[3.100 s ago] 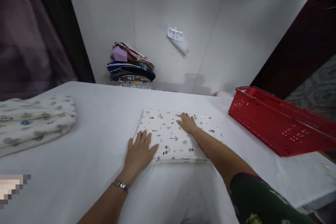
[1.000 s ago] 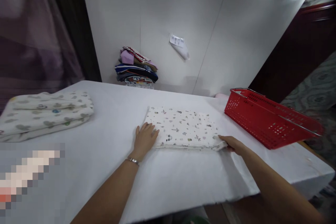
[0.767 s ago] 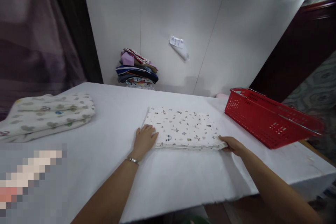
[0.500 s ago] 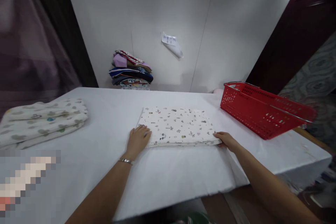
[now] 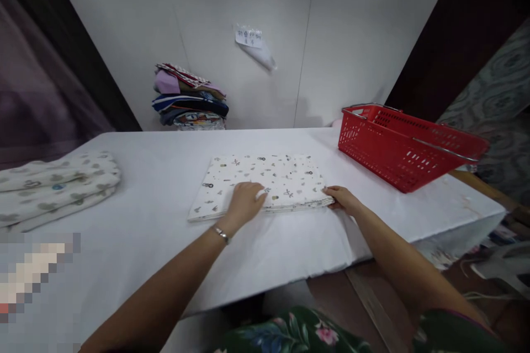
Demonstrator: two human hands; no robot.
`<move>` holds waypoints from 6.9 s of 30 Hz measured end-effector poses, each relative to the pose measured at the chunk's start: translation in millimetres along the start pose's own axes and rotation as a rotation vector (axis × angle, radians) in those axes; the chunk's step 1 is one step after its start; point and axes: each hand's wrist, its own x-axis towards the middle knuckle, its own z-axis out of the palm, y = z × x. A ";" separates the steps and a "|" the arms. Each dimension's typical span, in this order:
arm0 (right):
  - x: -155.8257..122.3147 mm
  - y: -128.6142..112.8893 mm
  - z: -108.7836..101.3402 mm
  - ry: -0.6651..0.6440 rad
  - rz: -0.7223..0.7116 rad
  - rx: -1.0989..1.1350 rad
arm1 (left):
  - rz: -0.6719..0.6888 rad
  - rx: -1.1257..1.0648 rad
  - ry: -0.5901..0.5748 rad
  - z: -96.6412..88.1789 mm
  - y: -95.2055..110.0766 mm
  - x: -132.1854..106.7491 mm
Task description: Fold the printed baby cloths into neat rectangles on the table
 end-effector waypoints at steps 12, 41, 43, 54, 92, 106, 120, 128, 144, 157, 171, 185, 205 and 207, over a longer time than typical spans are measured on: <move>-1.1 -9.3 0.6 -0.001 0.006 0.055 | 0.252 0.034 -0.107 93.6 131.3 32.8; 86.4 -32.6 9.1 0.253 -0.111 -0.261 | 0.345 0.013 -0.172 120.0 137.9 42.0; 91.2 -29.1 6.9 0.289 -0.157 -0.382 | 0.392 0.010 -0.162 117.0 132.3 32.3; 44.3 -33.9 30.9 0.221 -0.706 -0.854 | 0.236 -0.008 -0.112 33.1 36.4 -31.9; -30.8 17.0 119.1 0.024 -1.297 -1.087 | -0.095 -0.198 0.146 8.9 -80.9 -72.6; -33.0 16.5 122.2 0.010 -1.290 -1.048 | -0.090 -0.168 0.158 7.3 -77.8 -74.9; -34.6 16.5 124.3 0.018 -1.278 -1.051 | -0.086 -0.140 0.157 5.8 -75.4 -76.7; -39.4 15.4 124.2 -0.005 -1.296 -1.026 | -0.076 -0.146 0.168 7.7 -78.1 -76.4; -35.3 15.5 124.2 -0.020 -1.281 -1.038 | -0.023 -0.049 0.111 10.4 -77.2 -74.6; -34.9 16.0 123.3 -0.058 -1.298 -1.019 | -0.024 0.033 0.074 6.9 -73.9 -73.6; -43.7 13.6 97.0 0.045 -1.263 -1.003 | 0.141 -0.014 0.049 21.3 -56.0 -57.0; -30.9 33.2 25.2 0.211 -1.191 -1.127 | 0.136 -0.018 0.060 21.8 -59.0 -58.1; -40.2 44.0 10.5 0.223 -1.247 -1.114 | 0.125 0.024 0.063 16.5 -56.8 -58.9; -40.5 44.2 8.0 0.209 -1.229 -1.110 | 0.122 0.043 0.065 16.4 -57.1 -58.6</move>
